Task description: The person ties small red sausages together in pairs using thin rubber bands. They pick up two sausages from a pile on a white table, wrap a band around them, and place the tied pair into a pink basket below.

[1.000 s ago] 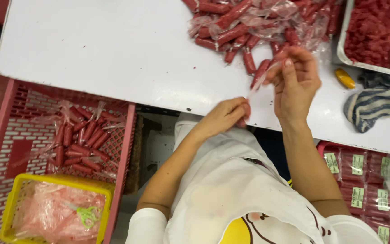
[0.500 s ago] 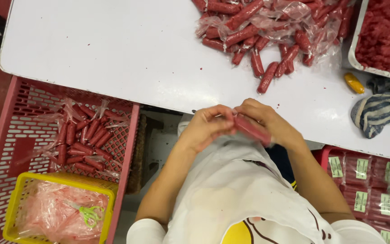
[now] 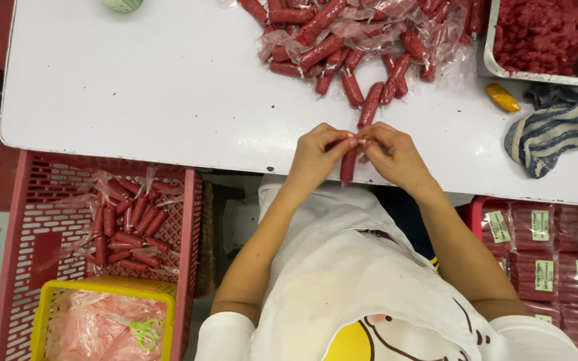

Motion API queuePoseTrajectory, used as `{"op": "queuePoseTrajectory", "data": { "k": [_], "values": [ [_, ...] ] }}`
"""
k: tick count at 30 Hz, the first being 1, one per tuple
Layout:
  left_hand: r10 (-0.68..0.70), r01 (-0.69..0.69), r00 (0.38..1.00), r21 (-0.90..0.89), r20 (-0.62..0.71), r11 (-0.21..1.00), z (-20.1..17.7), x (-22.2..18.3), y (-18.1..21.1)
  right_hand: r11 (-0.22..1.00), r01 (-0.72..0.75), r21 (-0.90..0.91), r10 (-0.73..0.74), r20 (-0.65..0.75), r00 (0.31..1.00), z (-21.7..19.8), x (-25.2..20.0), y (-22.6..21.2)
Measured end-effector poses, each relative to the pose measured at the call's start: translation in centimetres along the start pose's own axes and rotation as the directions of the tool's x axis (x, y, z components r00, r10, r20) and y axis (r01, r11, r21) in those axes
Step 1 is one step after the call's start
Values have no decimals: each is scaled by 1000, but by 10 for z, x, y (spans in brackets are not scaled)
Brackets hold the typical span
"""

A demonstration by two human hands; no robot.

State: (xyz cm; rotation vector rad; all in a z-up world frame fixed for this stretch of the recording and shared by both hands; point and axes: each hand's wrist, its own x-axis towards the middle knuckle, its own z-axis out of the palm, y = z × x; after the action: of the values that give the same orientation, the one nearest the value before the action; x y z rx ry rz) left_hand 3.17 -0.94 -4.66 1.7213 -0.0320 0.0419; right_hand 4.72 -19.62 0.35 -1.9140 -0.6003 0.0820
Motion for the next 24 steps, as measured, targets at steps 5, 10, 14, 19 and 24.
{"op": "queuePoseTrajectory", "data": {
  "k": [5,10,14,19,24],
  "values": [
    [444,-454,887,421,129,785,-4,-7,37,999,46,-29,-47,-37,998,8,-4,11],
    [502,-511,852,453,152,730,-16,-9,35,974,-80,212,86,-17,996,11,2,-2],
    [464,-431,886,376,4,820,-20,-12,30,993,9,114,-14,48,999,17,19,0],
    [421,-349,887,323,-189,880,-19,-21,25,984,5,177,-30,139,990,21,29,0],
    [501,-385,848,447,-174,807,-13,-12,6,991,130,-10,-130,36,991,23,31,-7]
  ]
}}
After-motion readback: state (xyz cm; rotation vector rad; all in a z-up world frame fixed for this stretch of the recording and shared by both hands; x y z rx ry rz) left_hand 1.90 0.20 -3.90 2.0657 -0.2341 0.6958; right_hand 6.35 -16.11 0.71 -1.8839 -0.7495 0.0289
